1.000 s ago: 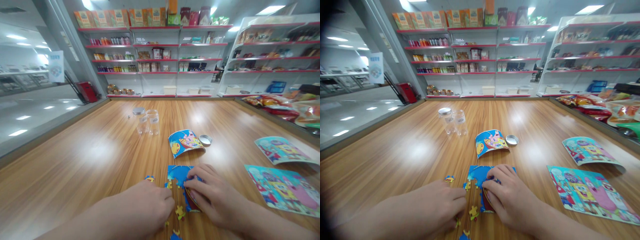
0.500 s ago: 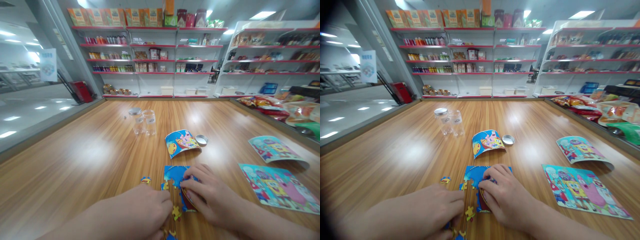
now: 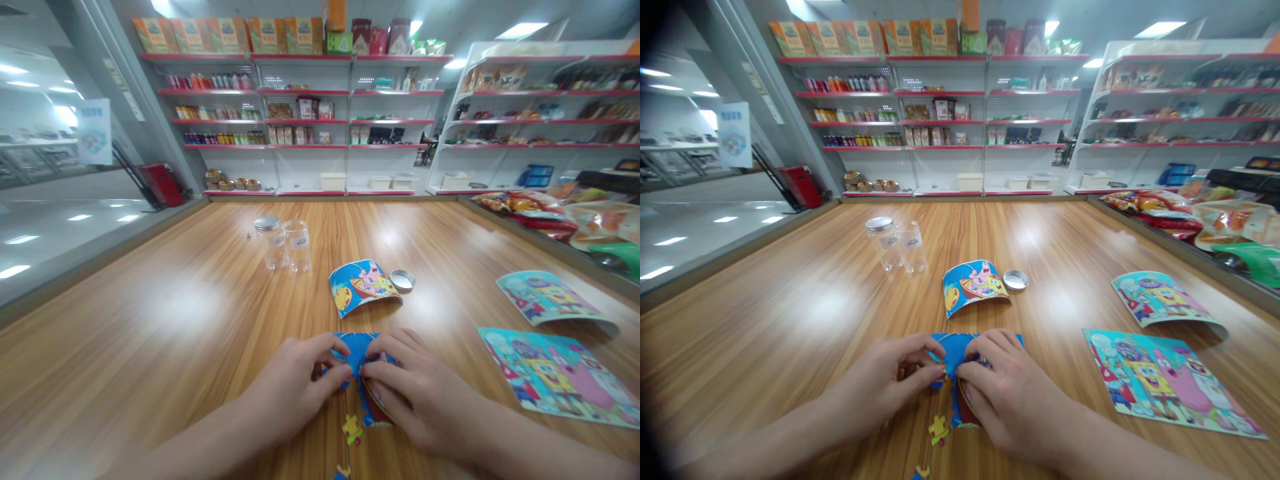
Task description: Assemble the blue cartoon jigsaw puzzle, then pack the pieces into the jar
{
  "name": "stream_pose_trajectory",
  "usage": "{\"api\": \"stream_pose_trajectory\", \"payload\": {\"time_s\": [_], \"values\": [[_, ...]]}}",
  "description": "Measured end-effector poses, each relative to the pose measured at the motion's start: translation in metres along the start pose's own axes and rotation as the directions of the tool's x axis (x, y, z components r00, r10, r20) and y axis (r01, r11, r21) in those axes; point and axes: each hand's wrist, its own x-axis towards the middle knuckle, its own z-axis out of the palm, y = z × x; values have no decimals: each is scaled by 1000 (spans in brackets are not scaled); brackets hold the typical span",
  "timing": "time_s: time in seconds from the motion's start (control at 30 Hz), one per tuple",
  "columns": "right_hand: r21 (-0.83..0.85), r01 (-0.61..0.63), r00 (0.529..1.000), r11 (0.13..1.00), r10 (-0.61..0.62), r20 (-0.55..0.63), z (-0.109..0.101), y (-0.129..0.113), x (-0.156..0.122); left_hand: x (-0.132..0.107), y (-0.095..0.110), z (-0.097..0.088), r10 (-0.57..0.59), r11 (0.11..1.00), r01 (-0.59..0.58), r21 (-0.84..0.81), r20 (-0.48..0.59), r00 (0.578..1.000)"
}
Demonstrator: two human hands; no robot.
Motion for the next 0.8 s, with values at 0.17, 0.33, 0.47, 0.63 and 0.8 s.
{"api": "stream_pose_trajectory", "payload": {"time_s": [0.17, 0.33, 0.47, 0.63, 0.8], "values": [[7, -1, 1000, 1000, 1, 7, 1, 1, 1, -3, -3, 0, 87, 993, -79, 91, -89, 992], [3, -10, 1000, 1000, 10, 0, 2, 3, -1, -5, 0, -9, 350, 899, -332, 287, -15, 936], [6, 1, 1000, 1000, -1, -12, 2, 2, -1, -5, 0, -7, 396, 833, -405, 376, 105, 912], [10, -1, 1000, 1000, 1, -4, 1, 0, 1, -4, -1, 1, 364, 841, -376, 390, 108, 925], [-1, -8, 1000, 1000, 8, -21, 2, 1, 0, -5, -1, 4, 323, 860, -332, 388, 90, 942]]}}
